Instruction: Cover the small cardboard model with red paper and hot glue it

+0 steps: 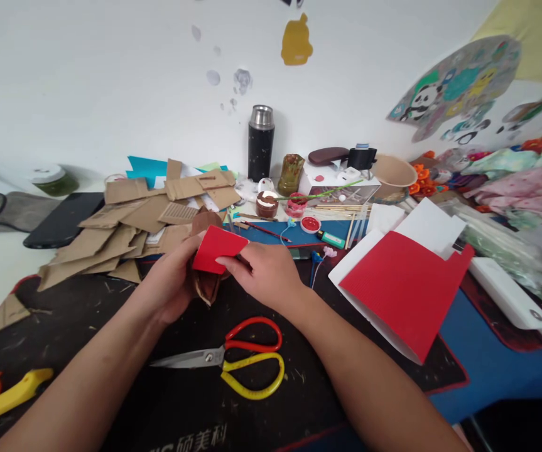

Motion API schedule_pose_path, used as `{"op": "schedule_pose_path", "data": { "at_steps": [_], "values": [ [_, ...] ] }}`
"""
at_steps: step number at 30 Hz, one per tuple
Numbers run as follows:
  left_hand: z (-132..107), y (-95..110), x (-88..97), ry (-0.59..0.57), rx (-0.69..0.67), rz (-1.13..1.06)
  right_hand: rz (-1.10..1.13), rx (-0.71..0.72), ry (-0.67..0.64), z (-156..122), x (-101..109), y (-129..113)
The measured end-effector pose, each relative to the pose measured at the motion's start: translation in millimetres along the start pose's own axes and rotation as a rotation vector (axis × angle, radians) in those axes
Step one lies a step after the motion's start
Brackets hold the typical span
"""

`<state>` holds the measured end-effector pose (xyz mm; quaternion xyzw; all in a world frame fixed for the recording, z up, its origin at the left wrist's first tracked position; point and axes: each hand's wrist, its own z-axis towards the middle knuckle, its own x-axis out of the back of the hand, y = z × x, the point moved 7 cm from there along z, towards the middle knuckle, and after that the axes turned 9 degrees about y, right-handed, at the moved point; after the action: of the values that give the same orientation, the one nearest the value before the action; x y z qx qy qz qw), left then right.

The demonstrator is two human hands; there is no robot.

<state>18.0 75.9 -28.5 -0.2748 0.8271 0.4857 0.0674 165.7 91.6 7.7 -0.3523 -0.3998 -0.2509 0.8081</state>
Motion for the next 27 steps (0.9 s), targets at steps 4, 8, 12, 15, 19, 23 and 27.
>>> {"op": "schedule_pose_path", "data": {
  "at_steps": [4, 8, 12, 15, 19, 23, 27],
  "values": [
    [-7, 6, -9.7, 0.018, -0.013, 0.02, 0.178, -0.063, 0.085, -2, 1, 6],
    [-6, 4, -6.6, 0.057, 0.01, 0.014, 0.389, -0.14, 0.101, -3, 1, 7],
    [-3, 2, -3.8, 0.051, 0.005, -0.004, 0.36, -0.172, 0.037, -2, -3, 6],
    [-3, 2, -6.9, 0.034, -0.021, -0.035, 0.306, -0.177, 0.026, -2, -5, 5],
    [-3, -1, -10.6, 0.024, -0.049, -0.068, 0.228, -0.19, 0.034, -2, -6, 7],
    [-4, -2, -11.6, 0.028, -0.053, -0.096, 0.172, -0.171, 0.022, -3, -8, 6],
    [-5, -2, -9.5, 0.083, 0.012, -0.114, 0.27, -0.146, 0.001, -3, -8, 4]
  ]
}}
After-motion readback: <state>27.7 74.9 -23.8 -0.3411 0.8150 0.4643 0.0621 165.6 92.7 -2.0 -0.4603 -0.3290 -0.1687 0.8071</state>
